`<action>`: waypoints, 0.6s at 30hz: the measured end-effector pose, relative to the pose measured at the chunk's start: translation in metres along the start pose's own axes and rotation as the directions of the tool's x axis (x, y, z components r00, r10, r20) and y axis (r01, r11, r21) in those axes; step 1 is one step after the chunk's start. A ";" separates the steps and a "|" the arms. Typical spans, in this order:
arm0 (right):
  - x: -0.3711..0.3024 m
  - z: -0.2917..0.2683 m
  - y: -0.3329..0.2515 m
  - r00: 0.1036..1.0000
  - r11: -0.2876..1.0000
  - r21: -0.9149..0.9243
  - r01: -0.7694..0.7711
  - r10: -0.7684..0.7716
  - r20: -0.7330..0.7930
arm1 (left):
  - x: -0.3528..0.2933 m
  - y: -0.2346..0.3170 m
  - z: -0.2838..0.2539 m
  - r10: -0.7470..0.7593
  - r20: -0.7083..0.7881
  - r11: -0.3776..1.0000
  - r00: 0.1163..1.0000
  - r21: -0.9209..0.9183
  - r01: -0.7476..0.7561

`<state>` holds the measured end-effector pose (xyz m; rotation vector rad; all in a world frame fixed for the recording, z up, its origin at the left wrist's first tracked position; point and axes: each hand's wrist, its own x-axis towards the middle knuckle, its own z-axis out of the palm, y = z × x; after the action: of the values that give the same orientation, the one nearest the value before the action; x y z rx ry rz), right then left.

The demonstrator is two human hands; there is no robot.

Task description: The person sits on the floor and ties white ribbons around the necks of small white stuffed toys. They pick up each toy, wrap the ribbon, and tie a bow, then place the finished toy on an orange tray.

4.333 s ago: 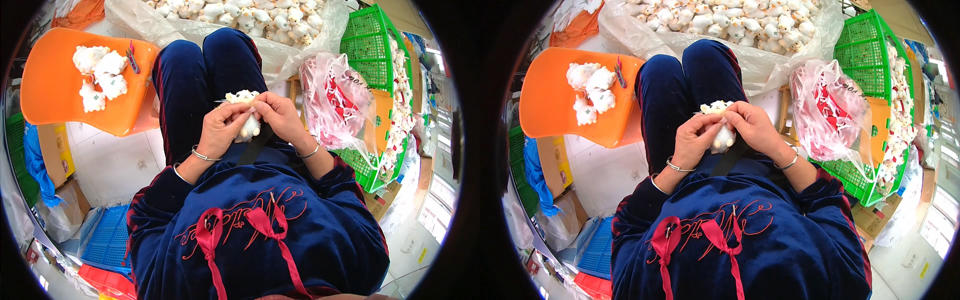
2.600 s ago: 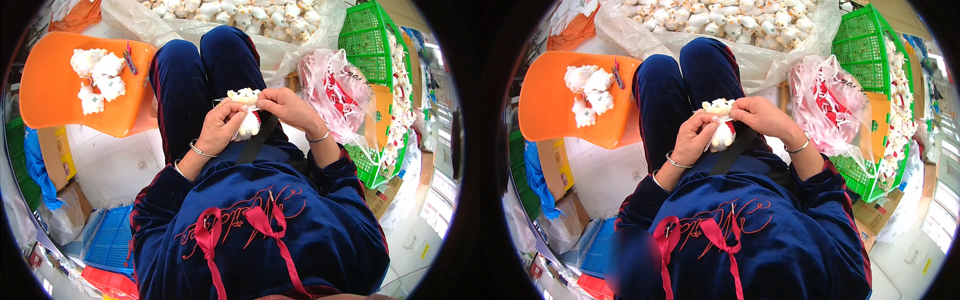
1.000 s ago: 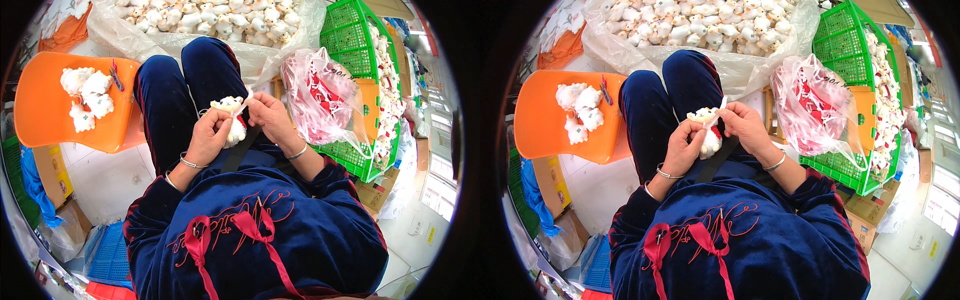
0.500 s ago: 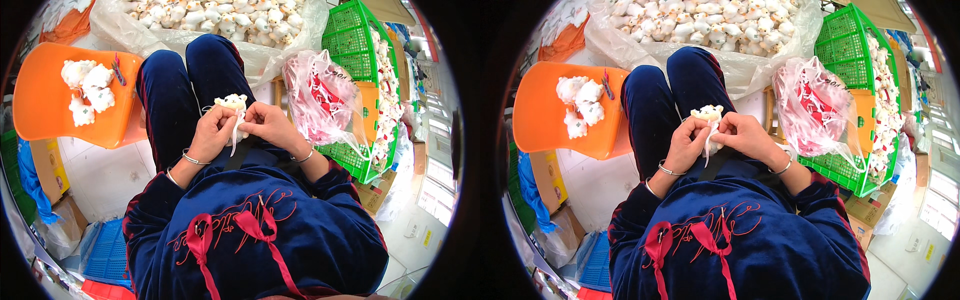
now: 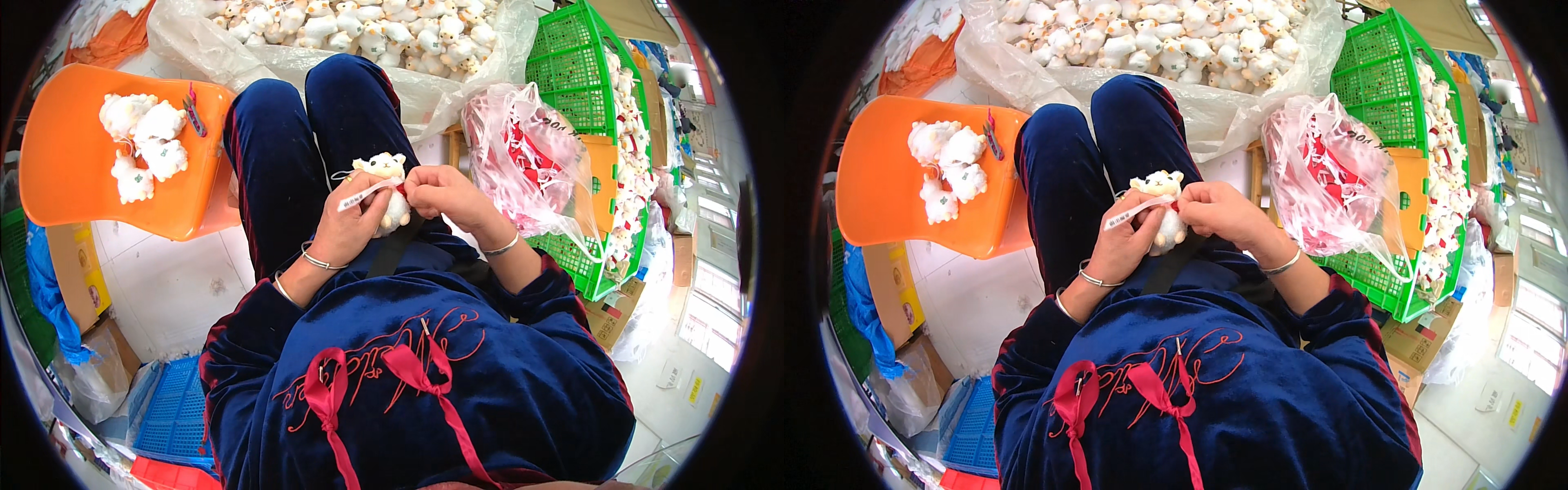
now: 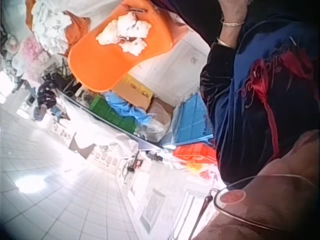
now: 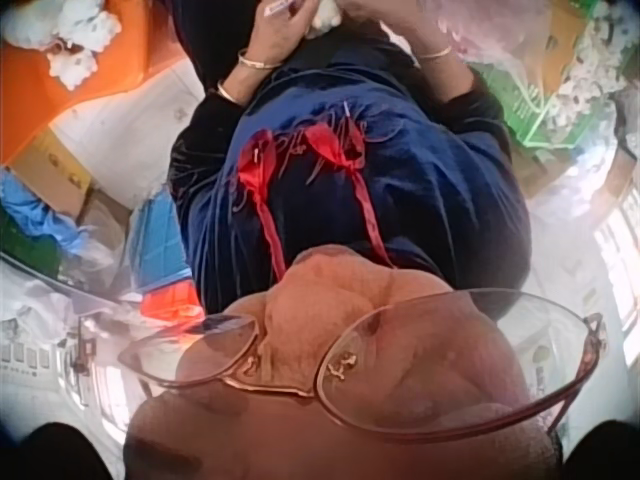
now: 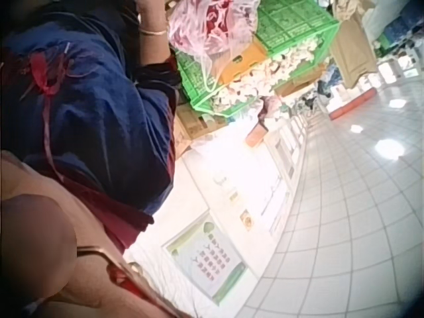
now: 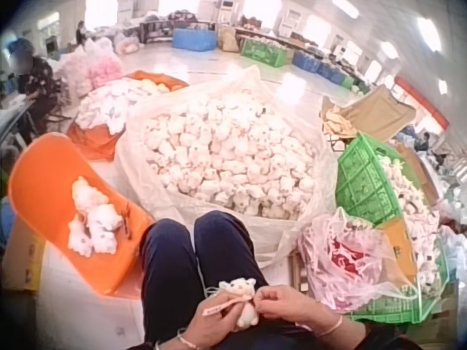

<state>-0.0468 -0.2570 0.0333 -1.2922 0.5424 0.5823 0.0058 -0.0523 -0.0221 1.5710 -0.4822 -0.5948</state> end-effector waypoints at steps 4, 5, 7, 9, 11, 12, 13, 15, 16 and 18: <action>0.001 -0.001 -0.004 0.982 0.994 -0.072 0.079 -0.090 -0.167 | 0.002 0.004 0.002 0.035 -0.012 0.999 0.999 -0.022 -0.035; 0.001 0.005 -0.006 0.964 0.988 -0.116 0.105 -0.130 -0.233 | 0.001 0.002 0.002 0.026 -0.006 0.999 1.000 -0.046 -0.026; -0.002 0.013 -0.001 0.913 0.854 -0.403 0.328 -0.396 -0.096 | 0.001 -0.002 0.003 0.044 -0.017 0.996 0.999 -0.071 -0.045; -0.004 0.021 -0.004 0.882 0.706 -0.605 0.369 -0.471 -0.012 | 0.003 -0.005 0.004 0.098 -0.053 0.993 0.994 -0.067 -0.101; 0.001 0.021 0.003 0.855 0.680 -0.630 0.375 -0.516 -0.047 | 0.002 -0.008 0.002 0.032 -0.006 0.999 0.999 -0.038 -0.032; 0.002 0.021 0.006 0.841 0.667 -0.643 0.377 -0.538 -0.065 | 0.001 -0.008 0.001 -0.002 0.016 1.000 1.000 -0.022 0.002; 0.001 0.020 0.006 0.846 0.694 -0.609 0.384 -0.528 -0.068 | 0.001 -0.007 0.001 0.022 0.007 1.000 1.000 -0.022 -0.022; -0.003 0.018 0.002 0.859 0.743 -0.540 0.396 -0.508 -0.069 | 0.001 -0.005 0.002 0.070 -0.015 0.997 0.997 -0.022 -0.071; -0.004 0.013 0.002 0.865 0.711 -0.555 0.432 -0.501 0.031 | 0.000 -0.004 0.002 0.050 -0.013 0.998 0.999 -0.030 -0.050; -0.006 -0.006 0.002 0.854 0.648 -0.569 0.507 -0.467 0.229 | 0.000 -0.004 0.001 0.009 -0.007 0.999 1.000 -0.046 -0.009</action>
<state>-0.0524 -0.2633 0.0347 -1.9510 -0.0989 0.3365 0.0049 -0.0531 -0.0266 1.5259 -0.4670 -0.5896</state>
